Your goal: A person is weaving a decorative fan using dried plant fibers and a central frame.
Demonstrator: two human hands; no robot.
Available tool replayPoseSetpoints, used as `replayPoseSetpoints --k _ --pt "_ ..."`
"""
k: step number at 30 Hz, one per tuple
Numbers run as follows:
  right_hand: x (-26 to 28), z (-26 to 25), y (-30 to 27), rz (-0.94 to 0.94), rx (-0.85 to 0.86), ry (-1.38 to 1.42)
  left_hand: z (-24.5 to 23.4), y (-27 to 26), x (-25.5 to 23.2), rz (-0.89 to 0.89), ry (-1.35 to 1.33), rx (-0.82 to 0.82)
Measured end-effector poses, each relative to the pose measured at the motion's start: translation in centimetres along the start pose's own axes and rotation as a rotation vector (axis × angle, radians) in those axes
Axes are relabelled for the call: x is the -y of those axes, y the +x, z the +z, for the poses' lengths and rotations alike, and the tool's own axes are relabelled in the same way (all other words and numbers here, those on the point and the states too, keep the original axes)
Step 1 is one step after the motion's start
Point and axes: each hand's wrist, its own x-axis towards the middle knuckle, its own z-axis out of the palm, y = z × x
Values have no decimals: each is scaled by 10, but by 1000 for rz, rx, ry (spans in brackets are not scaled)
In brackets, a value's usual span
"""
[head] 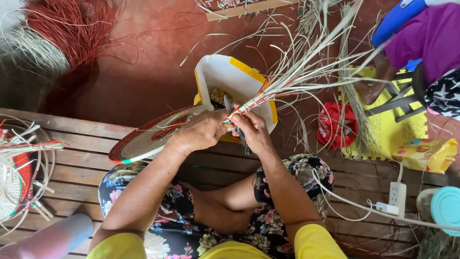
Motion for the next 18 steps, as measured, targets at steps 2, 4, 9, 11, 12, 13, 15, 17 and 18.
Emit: replayPoseSetpoints --k 2,4,9,11,12,13,15,17,18 --pt "-2 -4 2 33 26 22 0 0 2 -36 -3 20" --pt "-4 -1 -1 26 24 34 4 -1 8 -19 30 0" --pt "1 2 -1 -12 41 17 8 5 10 13 100 -50" --pt "-1 0 -1 -13 67 -8 12 3 13 61 256 -78" --pt "-4 -1 -1 -12 68 -8 13 3 13 61 255 -79" --pt "-7 -2 -1 -9 74 -2 14 3 12 51 264 -81" --pt "-5 -1 -2 -3 77 5 18 3 15 40 270 -78" --pt "5 3 -3 0 76 26 23 3 21 -13 308 -74" --pt "9 5 -3 0 77 25 26 3 26 -13 308 -75"
